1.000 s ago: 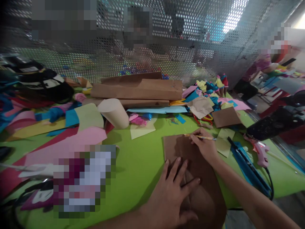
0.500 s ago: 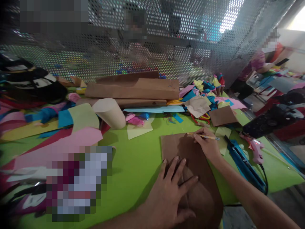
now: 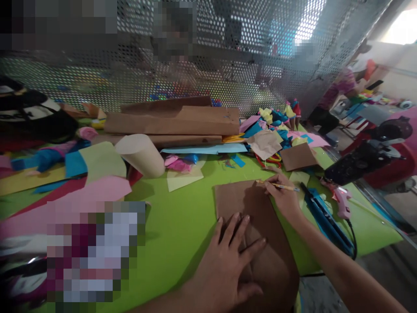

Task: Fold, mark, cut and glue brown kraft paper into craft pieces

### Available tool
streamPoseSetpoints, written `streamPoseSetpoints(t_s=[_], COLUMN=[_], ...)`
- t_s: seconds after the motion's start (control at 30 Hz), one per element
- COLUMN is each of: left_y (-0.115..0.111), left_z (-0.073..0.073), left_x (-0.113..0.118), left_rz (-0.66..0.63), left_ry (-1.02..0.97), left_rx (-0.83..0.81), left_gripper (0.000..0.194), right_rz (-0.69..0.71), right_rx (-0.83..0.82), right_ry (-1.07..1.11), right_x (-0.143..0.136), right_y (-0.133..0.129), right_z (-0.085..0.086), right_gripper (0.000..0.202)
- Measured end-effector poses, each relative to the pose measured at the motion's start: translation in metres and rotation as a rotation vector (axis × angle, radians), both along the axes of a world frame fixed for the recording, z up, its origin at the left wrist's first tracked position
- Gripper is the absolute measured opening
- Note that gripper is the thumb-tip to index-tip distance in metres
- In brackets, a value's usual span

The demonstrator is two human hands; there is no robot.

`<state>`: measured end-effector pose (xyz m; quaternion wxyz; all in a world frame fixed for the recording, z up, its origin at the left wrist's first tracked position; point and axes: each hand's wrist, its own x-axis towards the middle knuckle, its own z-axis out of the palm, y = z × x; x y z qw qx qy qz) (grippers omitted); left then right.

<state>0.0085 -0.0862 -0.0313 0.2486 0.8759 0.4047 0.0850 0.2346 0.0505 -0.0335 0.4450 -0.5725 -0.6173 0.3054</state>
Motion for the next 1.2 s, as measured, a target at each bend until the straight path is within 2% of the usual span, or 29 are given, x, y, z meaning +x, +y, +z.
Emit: streamPoseSetpoints(t_s=[0.33,1.2], left_y=[0.0,-0.002], left_z=[-0.002,-0.01], left_x=[0.001,0.002], left_rz=[-0.004,0.008], left_ry=[0.024,0.052], left_rx=[0.005,0.081], left_gripper=[0.083,0.083], right_rz=[-0.024,-0.038], right_rx=[-0.023,-0.003], right_ry=[0.037,0.002], right_x=[0.011,0.025], right_y=[-0.003,-0.018], right_z=[-0.01,-0.014], right_gripper=[0.022,0.016])
